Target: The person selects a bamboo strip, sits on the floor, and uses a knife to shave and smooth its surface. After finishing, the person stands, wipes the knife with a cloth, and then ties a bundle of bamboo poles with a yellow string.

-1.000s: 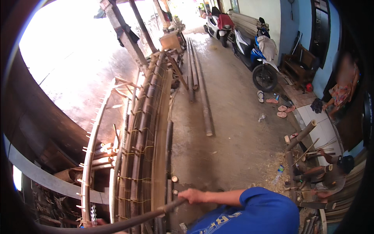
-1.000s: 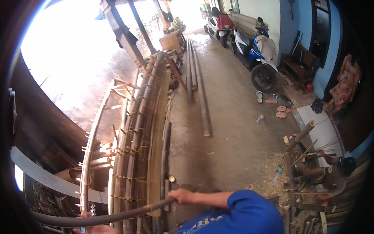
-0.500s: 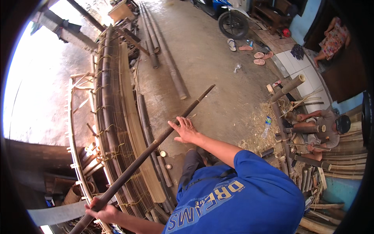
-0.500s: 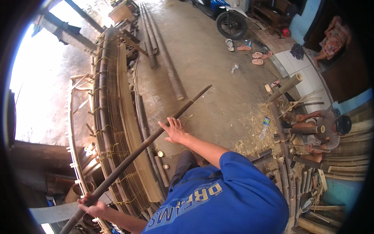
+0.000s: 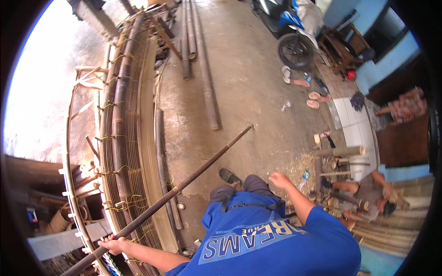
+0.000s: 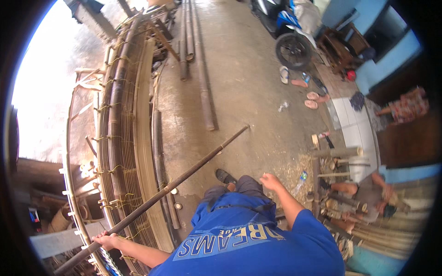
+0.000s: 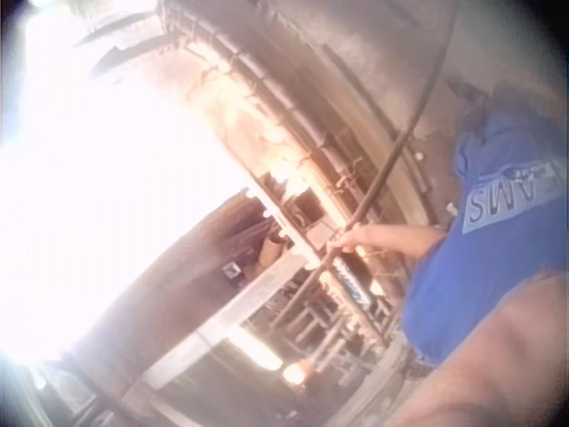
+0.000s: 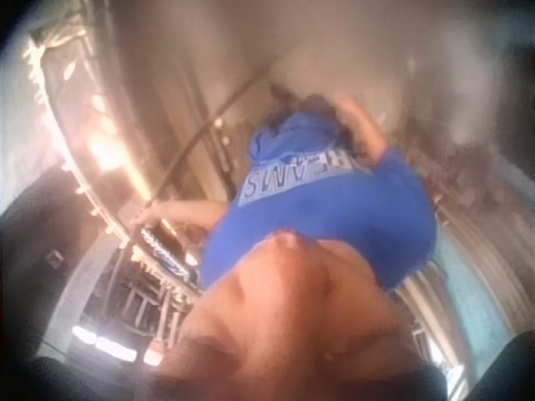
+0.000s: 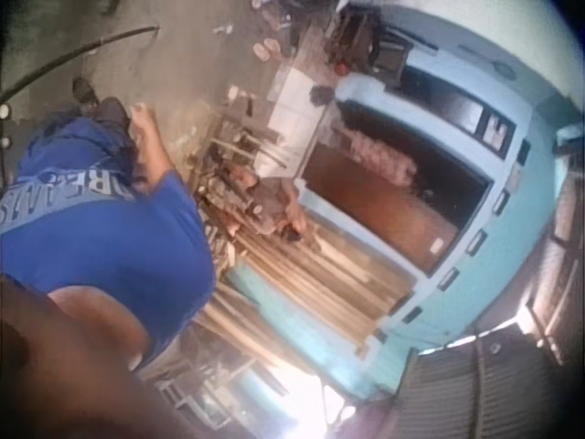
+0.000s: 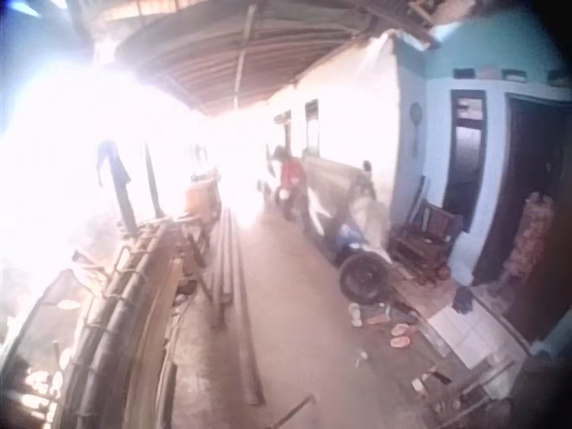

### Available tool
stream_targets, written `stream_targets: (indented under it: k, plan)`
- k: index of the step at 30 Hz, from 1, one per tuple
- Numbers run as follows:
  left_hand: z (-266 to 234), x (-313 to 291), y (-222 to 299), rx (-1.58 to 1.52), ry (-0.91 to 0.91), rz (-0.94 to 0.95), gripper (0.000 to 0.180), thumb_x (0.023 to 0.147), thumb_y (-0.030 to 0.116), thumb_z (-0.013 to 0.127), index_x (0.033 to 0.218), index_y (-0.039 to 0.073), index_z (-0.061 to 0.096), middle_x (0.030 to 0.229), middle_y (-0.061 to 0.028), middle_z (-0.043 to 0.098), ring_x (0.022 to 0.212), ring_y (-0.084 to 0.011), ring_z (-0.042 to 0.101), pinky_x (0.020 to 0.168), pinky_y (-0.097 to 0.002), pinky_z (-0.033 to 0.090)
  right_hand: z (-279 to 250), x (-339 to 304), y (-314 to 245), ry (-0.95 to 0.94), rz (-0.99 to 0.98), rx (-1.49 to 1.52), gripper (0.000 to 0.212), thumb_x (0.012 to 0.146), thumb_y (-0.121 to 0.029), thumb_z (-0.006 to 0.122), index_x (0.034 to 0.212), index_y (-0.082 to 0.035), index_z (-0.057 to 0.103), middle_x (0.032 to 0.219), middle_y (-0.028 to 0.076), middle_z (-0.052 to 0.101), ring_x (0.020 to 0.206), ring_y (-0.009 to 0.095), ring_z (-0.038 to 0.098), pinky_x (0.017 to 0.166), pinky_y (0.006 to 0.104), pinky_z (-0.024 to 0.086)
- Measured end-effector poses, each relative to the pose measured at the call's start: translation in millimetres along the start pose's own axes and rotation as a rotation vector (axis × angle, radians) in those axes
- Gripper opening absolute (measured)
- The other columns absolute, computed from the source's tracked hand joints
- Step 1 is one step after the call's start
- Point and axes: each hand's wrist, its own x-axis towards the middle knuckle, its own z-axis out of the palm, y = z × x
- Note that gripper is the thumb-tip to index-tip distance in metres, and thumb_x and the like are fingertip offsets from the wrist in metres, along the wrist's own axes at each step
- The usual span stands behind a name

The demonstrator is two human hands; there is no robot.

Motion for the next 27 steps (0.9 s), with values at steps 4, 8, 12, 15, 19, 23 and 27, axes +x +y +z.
stream_targets:
  k: [4, 8, 12, 15, 19, 23, 27]
  plan:
    - [4.5, 8.4, -2.6, 0.05, 0.021, 0.006, 0.034, 0.096, 0.03, 0.075, 0.083, 0.004, 0.057, 0.07, -0.0012, 0.051, 0.052, -0.0107, 0.044, 0.044, -0.0274, 0.038, -41.8, 39.5, 0.0, 0.01, 0.086, -0.053, 0.048, 0.097, -0.044, 0.069, 0.127, -0.006, 0.068, 0.111, 0.017, 0.075, 0.094, 0.027, 0.073, 0.087, 0.0408, 0.057]
    - [32.0, -13.4, 8.3, 0.059, 0.021, -0.001, 0.038, 0.096, 0.031, 0.076, 0.08, 0.004, 0.055, 0.069, -0.0009, 0.049, 0.053, -0.0104, 0.043, 0.043, -0.0262, 0.036, -64.0, 107.8, -40.3, 0.031, 0.027, 0.068, 0.045, 0.097, -0.042, 0.069, 0.126, -0.008, 0.069, 0.111, 0.017, 0.075, 0.097, 0.027, 0.073, 0.088, 0.0404, 0.056]
    - [53.6, -55.4, 28.1, 0.06, -0.032, 0.066, 0.039, 0.097, 0.032, 0.074, 0.076, 0.007, 0.053, 0.067, 0.0004, 0.048, 0.052, -0.009, 0.04, 0.044, -0.0264, 0.034, -105.0, 153.0, -156.4, -0.059, -0.149, -0.108, 0.042, 0.097, -0.039, 0.068, 0.124, -0.008, 0.071, 0.117, 0.019, 0.074, 0.11, 0.032, 0.071, 0.095, 0.0416, 0.055]
    - [70.6, -113.9, 27.6, 0.102, 0.061, 0.148, 0.04, 0.098, 0.031, 0.073, 0.074, 0.007, 0.052, 0.062, 0.0018, 0.046, 0.05, -0.0074, 0.038, 0.043, -0.0249, 0.033, -143.2, 179.1, -257.0, -0.155, -0.272, -0.024, 0.039, 0.098, -0.034, 0.067, 0.125, -0.007, 0.07, 0.118, 0.02, 0.074, 0.109, 0.029, 0.072, 0.094, 0.04, 0.055]
    - [45.4, -149.4, -40.5, 0.041, 0.013, 0.175, 0.035, 0.099, 0.03, 0.074, 0.081, 0.003, 0.059, 0.069, -0.0012, 0.053, 0.053, -0.0075, 0.044, 0.044, -0.0242, 0.037, -157.2, 262.5, -340.3, -0.195, -0.663, -0.041, 0.037, 0.1, -0.028, 0.067, 0.128, -0.003, 0.067, 0.112, 0.015, 0.075, 0.104, 0.023, 0.071, 0.092, 0.0366, 0.055]
    - [73.1, -212.3, -77.0, 0.023, -0.046, 0.211, 0.027, 0.101, 0.024, 0.07, 0.084, 0.006, 0.06, 0.071, -0.0001, 0.054, 0.054, -0.0072, 0.046, 0.044, -0.0233, 0.038, -169.8, 273.6, -486.3, -0.312, -0.954, -0.093, 0.038, 0.101, -0.03, 0.065, 0.129, -0.004, 0.066, 0.119, 0.016, 0.074, 0.109, 0.027, 0.071, 0.096, 0.0378, 0.055]
    - [105.6, -247.3, -99.5, 0.054, -0.173, 0.272, 0.021, 0.101, 0.017, 0.066, 0.086, 0.003, 0.06, 0.072, -0.0007, 0.057, 0.055, -0.0061, 0.05, 0.044, -0.0222, 0.04, -177.1, 213.2, -635.6, -0.462, -1.199, -0.079, 0.04, 0.102, -0.031, 0.066, 0.133, -0.006, 0.064, 0.119, 0.017, 0.073, 0.108, 0.025, 0.071, 0.095, 0.0366, 0.055]
